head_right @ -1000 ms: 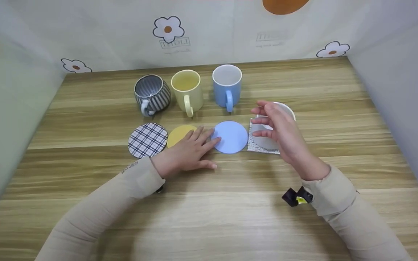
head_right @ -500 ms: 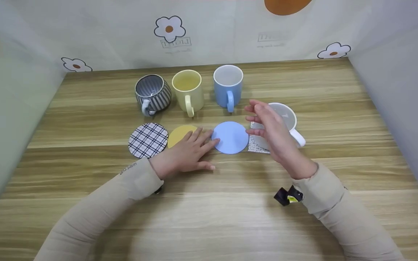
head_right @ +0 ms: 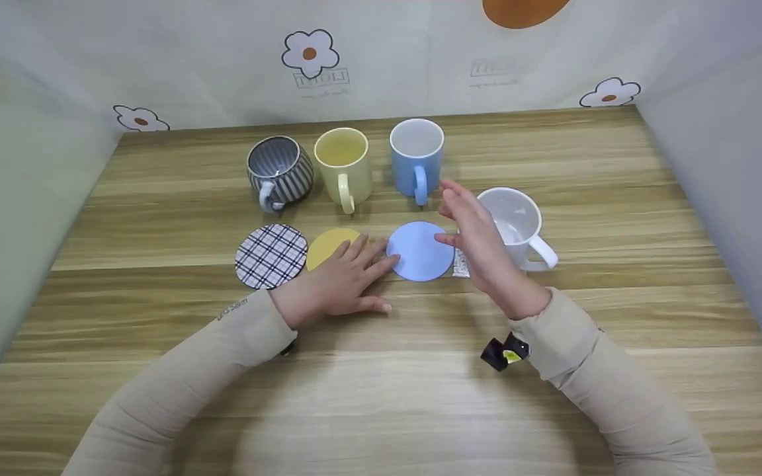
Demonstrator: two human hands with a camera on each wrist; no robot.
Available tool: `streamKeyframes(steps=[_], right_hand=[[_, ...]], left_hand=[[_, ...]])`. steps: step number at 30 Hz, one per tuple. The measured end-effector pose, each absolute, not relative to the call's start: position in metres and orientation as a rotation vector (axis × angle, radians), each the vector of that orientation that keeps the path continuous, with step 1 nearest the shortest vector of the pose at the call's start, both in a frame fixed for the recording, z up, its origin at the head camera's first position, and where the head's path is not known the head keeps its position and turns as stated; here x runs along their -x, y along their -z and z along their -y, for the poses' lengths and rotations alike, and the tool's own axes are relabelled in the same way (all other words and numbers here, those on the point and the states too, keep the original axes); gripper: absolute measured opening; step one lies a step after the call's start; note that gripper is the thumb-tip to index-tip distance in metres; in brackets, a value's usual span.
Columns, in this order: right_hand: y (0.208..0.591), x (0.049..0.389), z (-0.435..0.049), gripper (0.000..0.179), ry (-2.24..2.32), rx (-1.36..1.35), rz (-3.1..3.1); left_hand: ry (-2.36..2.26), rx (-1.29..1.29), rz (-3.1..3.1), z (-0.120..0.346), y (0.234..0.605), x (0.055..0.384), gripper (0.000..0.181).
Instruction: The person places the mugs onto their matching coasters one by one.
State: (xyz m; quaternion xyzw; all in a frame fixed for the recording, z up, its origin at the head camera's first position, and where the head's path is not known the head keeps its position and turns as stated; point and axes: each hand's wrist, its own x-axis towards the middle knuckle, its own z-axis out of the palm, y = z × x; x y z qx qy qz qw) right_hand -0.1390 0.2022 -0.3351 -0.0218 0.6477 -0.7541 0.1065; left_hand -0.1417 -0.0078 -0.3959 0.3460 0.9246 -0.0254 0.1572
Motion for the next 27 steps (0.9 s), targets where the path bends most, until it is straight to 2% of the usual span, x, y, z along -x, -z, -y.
streamKeyframes(steps=[4,12,27], right_hand=[[0.337,0.141,-0.199,0.04,2.199,0.047,-1.912],[0.341,0.146,-0.192,0.064,2.15,0.01,-1.937],[0.355,0.165,-0.177,0.061,2.15,-0.126,-1.945]], left_hand=[[0.072,-0.993,-2.645,0.009,0.396,0.142,0.082],[0.075,-0.987,-2.65,0.011,0.396,0.141,0.081],[0.074,-0.983,-2.695,0.016,0.399,0.141,0.08]])
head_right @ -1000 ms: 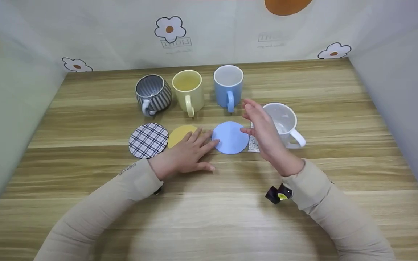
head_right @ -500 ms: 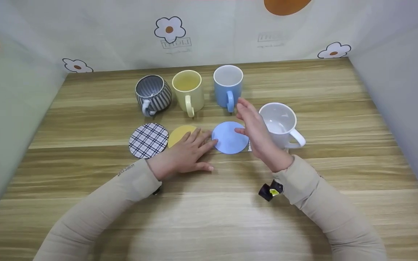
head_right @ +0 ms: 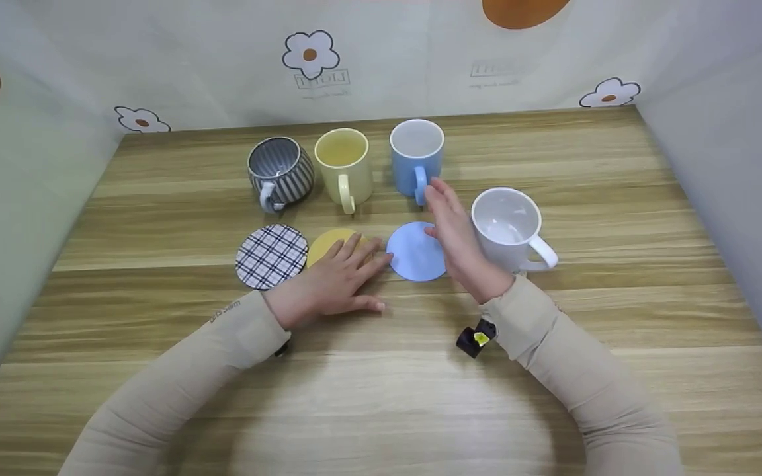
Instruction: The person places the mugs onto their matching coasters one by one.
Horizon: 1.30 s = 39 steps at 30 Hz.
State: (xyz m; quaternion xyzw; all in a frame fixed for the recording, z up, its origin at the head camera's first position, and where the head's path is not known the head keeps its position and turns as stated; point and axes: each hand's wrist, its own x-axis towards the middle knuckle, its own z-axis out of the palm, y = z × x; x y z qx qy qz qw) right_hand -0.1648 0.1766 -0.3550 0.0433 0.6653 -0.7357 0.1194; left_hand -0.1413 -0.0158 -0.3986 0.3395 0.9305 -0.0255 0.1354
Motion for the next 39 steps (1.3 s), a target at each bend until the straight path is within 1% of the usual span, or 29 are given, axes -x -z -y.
streamKeyframes(steps=[15,24,27,32,34,39], right_hand=[[0.365,0.182,-0.169,0.059,2.193,-0.212,-1.937],[0.37,0.187,-0.165,0.055,2.225,-0.241,-1.927],[0.372,0.19,-0.164,0.047,2.253,-0.247,-1.926],[0.375,0.193,-0.162,0.027,2.296,-0.258,-1.913],[0.376,0.194,-0.162,0.022,2.305,-0.262,-1.91],[0.378,0.196,-0.16,0.02,2.317,-0.275,-1.912]], left_hand=[[0.094,-1.0,-2.682,0.019,0.401,0.139,0.08],[0.067,-0.969,-2.627,0.02,0.399,0.139,0.08],[0.061,-0.971,-2.626,0.02,0.4,0.139,0.081],[0.052,-0.978,-2.624,0.02,0.401,0.139,0.081],[0.053,-0.982,-2.624,0.02,0.401,0.139,0.082],[0.056,-0.99,-2.628,0.019,0.403,0.139,0.082]])
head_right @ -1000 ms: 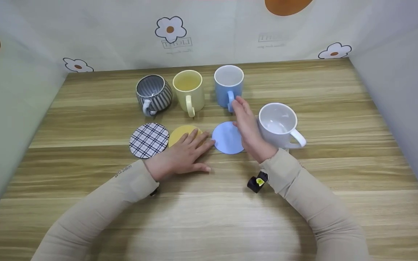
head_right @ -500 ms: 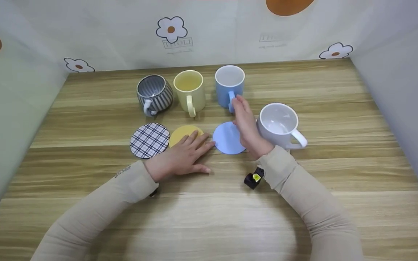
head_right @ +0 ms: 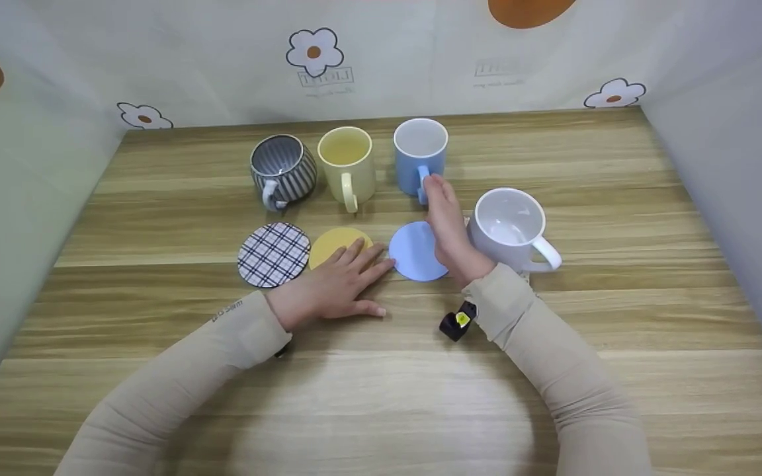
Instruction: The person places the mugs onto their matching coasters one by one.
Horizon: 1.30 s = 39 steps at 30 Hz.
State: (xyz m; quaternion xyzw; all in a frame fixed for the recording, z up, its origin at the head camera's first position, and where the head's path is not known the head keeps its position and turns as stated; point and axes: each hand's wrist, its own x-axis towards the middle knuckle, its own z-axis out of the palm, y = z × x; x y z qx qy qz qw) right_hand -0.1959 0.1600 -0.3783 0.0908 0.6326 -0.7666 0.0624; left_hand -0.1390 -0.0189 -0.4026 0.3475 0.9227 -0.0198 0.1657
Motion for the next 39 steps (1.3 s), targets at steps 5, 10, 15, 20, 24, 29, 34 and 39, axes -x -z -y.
streamKeyframes(steps=[5,10,15,20,24,29,34,39], right_hand=[[0.38,0.199,-0.158,0.02,2.32,-0.284,-1.929],[0.38,0.201,-0.157,0.022,2.328,-0.314,-1.944],[0.382,0.205,-0.155,0.022,2.353,-0.335,-1.915],[0.384,0.208,-0.153,0.023,2.377,-0.345,-1.859],[0.386,0.21,-0.153,0.024,2.381,-0.37,-1.824],[0.387,0.214,-0.152,0.025,2.371,-0.426,-1.814],[0.389,0.217,-0.151,0.024,2.359,-0.463,-1.818],[0.389,0.218,-0.15,0.025,2.355,-0.478,-1.81]], left_hand=[[0.067,-0.973,-2.614,0.018,0.402,0.139,0.082],[0.066,-0.964,-2.607,0.017,0.402,0.139,0.082],[0.093,-0.959,-2.611,0.017,0.403,0.139,0.082],[0.129,-0.954,-2.614,0.016,0.404,0.139,0.081],[0.142,-0.951,-2.608,0.016,0.403,0.139,0.081],[0.159,-0.954,-2.605,0.016,0.403,0.138,0.081],[0.179,-0.958,-2.597,0.015,0.403,0.138,0.08],[0.195,-0.964,-2.6,0.014,0.403,0.137,0.08]])
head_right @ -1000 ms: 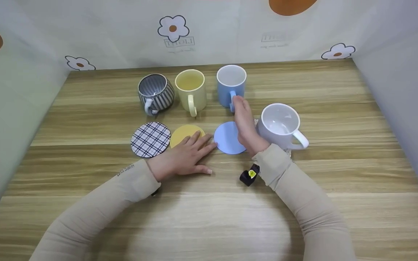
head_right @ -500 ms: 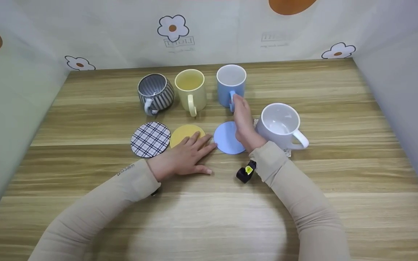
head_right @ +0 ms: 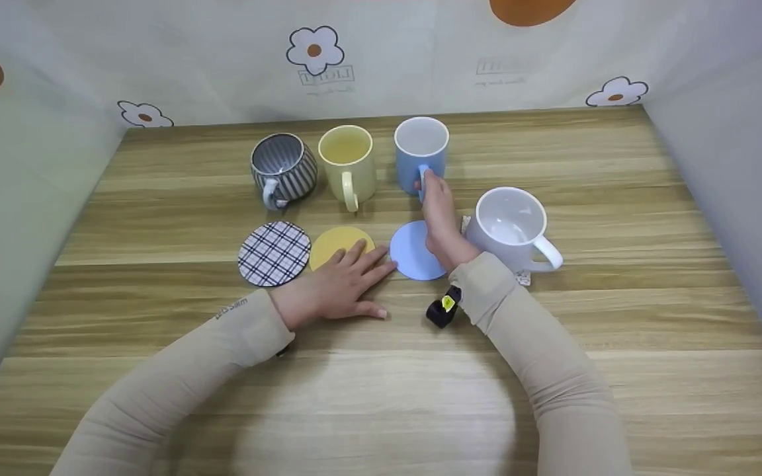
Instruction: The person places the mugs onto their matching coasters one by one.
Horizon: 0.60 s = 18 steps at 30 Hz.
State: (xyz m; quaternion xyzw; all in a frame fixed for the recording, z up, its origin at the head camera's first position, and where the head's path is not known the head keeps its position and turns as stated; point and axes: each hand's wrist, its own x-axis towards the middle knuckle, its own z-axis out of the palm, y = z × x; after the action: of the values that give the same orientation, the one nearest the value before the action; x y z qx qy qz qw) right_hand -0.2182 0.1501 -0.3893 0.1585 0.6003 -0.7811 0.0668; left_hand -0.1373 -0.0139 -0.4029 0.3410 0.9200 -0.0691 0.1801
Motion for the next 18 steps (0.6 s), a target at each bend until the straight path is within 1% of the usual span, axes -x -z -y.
streamKeyframes(steps=[8,18], right_hand=[[0.392,0.224,-0.147,0.028,2.281,-0.475,-1.882],[0.396,0.23,-0.141,0.028,2.303,-0.529,-1.927]], left_hand=[[0.192,-0.958,-2.592,0.014,0.402,0.137,0.08],[0.214,-0.977,-2.584,0.012,0.401,0.138,0.08]])
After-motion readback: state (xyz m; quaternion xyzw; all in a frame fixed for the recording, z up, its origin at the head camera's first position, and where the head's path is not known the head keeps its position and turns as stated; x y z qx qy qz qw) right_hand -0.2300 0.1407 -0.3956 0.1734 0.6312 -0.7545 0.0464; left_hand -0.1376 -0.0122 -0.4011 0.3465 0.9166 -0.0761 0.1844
